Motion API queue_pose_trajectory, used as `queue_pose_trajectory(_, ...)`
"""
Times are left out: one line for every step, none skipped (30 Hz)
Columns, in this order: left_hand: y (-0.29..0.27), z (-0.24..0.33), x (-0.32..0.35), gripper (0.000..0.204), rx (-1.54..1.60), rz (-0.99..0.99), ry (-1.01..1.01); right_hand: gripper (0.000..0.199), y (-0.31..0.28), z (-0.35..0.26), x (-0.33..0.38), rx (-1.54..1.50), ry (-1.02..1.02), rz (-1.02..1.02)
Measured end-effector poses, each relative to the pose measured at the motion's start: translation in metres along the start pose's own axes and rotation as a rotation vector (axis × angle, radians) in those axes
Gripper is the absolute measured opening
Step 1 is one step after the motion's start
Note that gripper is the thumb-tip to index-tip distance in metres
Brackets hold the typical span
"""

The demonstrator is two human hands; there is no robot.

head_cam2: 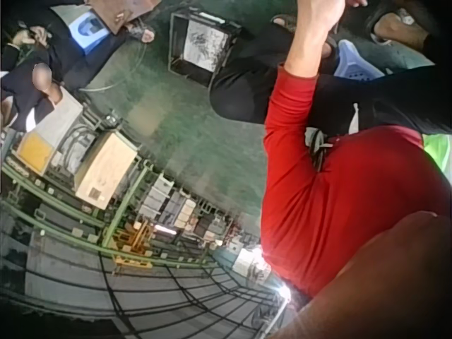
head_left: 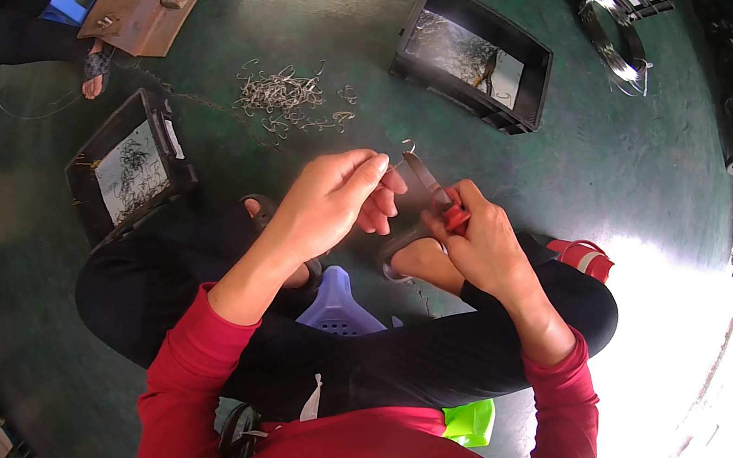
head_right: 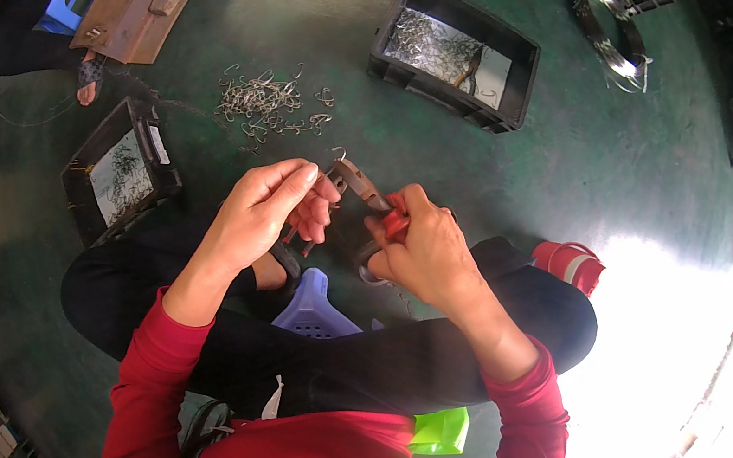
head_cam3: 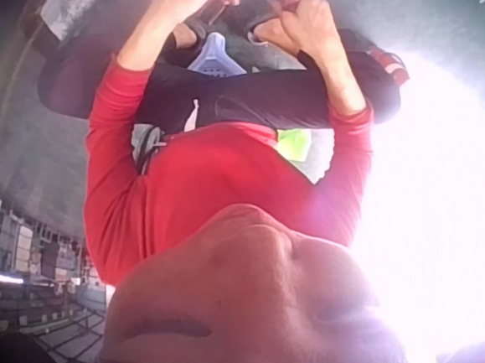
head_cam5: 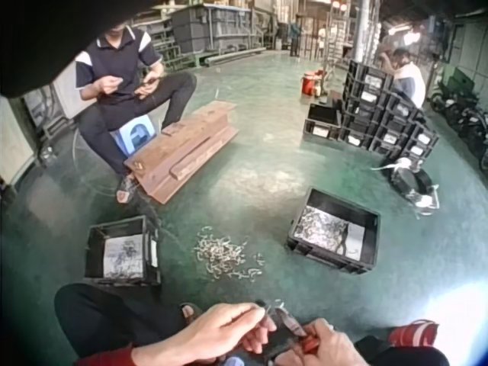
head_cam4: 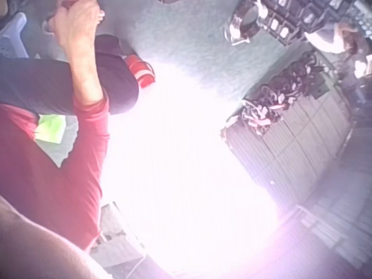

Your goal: The person repeatedly picks up small metal wire pieces from a pile on the floor and bends them into hooks using pliers. Finished hooks are placed into a black plastic bin nearby.

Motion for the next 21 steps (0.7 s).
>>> queue_pose_trajectory(0.001, -0.001, 0.000, 0.037, -0.017, 0.012, 0.001, 0.028, -0.001, -0.002, 0.000, -0.021, -0.025, 0.036)
queue_pose_trajectory(0.002, -0.001, 0.000, 0.038, -0.039, 0.039, 0.014, 0.027, -0.001, -0.003, 0.000, -0.004, -0.027, 0.061)
queue_pose_trajectory(0.003, -0.003, 0.000, 0.037, -0.031, 0.054, 0.003, 0.026, -0.001, -0.004, 0.000, 0.011, -0.032, 0.087)
queue_pose_trajectory(0.004, -0.004, 0.001, 0.037, -0.021, 0.068, -0.003, 0.025, -0.002, -0.004, 0.000, 0.021, -0.045, 0.114)
queue_pose_trajectory(0.005, -0.004, 0.001, 0.037, -0.008, 0.081, -0.011, 0.023, -0.002, -0.004, 0.000, 0.047, -0.049, 0.134)
queue_pose_trajectory(0.007, -0.004, 0.002, 0.037, -0.013, 0.093, -0.007, 0.022, -0.002, -0.004, 0.000, 0.068, -0.060, 0.156)
queue_pose_trajectory(0.008, -0.004, 0.002, 0.037, -0.015, 0.104, -0.004, 0.021, -0.002, -0.004, 0.000, 0.087, -0.066, 0.179)
queue_pose_trajectory(0.008, -0.004, 0.003, 0.037, -0.013, 0.114, -0.001, 0.020, -0.002, -0.003, -0.001, 0.104, -0.071, 0.191)
queue_pose_trajectory(0.009, -0.003, 0.004, 0.037, -0.015, 0.115, 0.003, 0.020, -0.001, -0.002, -0.001, 0.120, -0.069, 0.204)
queue_pose_trajectory(0.010, -0.002, 0.004, 0.037, -0.012, 0.116, 0.008, 0.020, -0.001, -0.001, -0.001, 0.135, -0.066, 0.217)
queue_pose_trajectory(0.010, -0.002, 0.005, 0.037, -0.006, 0.117, 0.011, 0.020, -0.001, -0.001, -0.001, 0.155, -0.090, 0.239)
queue_pose_trajectory(0.010, -0.002, 0.006, 0.036, 0.001, 0.120, 0.005, 0.020, 0.000, -0.001, -0.002, 0.174, -0.113, 0.261)
queue_pose_trajectory(0.010, -0.002, 0.006, 0.036, 0.011, 0.123, -0.002, 0.020, 0.000, -0.002, -0.003, 0.194, -0.135, 0.283)
queue_pose_trajectory(0.010, -0.002, 0.007, 0.036, 0.019, 0.126, -0.008, 0.020, 0.000, -0.001, -0.002, 0.202, -0.137, 0.293)
queue_pose_trajectory(0.010, -0.002, 0.007, 0.036, 0.015, 0.133, -0.016, 0.020, 0.000, -0.001, -0.002, 0.209, -0.139, 0.302)
queue_pose_trajectory(0.010, -0.002, 0.007, 0.036, 0.009, 0.141, -0.021, 0.020, 0.000, -0.001, -0.002, 0.212, -0.147, 0.313)
queue_pose_trajectory(0.011, -0.002, 0.007, 0.035, 0.002, 0.150, -0.027, 0.020, 0.000, -0.001, -0.002, 0.230, -0.148, 0.320)
queue_pose_trajectory(0.011, -0.002, 0.008, 0.035, 0.007, 0.154, -0.022, 0.020, 0.000, -0.001, -0.003, 0.243, -0.155, 0.329)
queue_pose_trajectory(0.011, -0.001, 0.008, 0.035, 0.012, 0.158, -0.018, 0.020, 0.000, -0.002, -0.003, 0.255, -0.148, 0.332)
queue_pose_trajectory(0.012, -0.001, 0.008, 0.035, 0.011, 0.164, -0.021, 0.021, -0.001, -0.003, -0.003, 0.261, -0.167, 0.338)
queue_pose_trajectory(0.012, -0.001, 0.008, 0.035, 0.024, 0.172, -0.018, 0.023, -0.002, -0.004, -0.002, 0.266, -0.173, 0.338)
Point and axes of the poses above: each hand's wrist, its own x-axis away from the middle knuckle, its own y-axis out of the palm, z = x × y, the point moved 5 cm from there along -x, towards the middle knuckle, and after that the axes turned 1 degree about y, right-handed, at the moved point
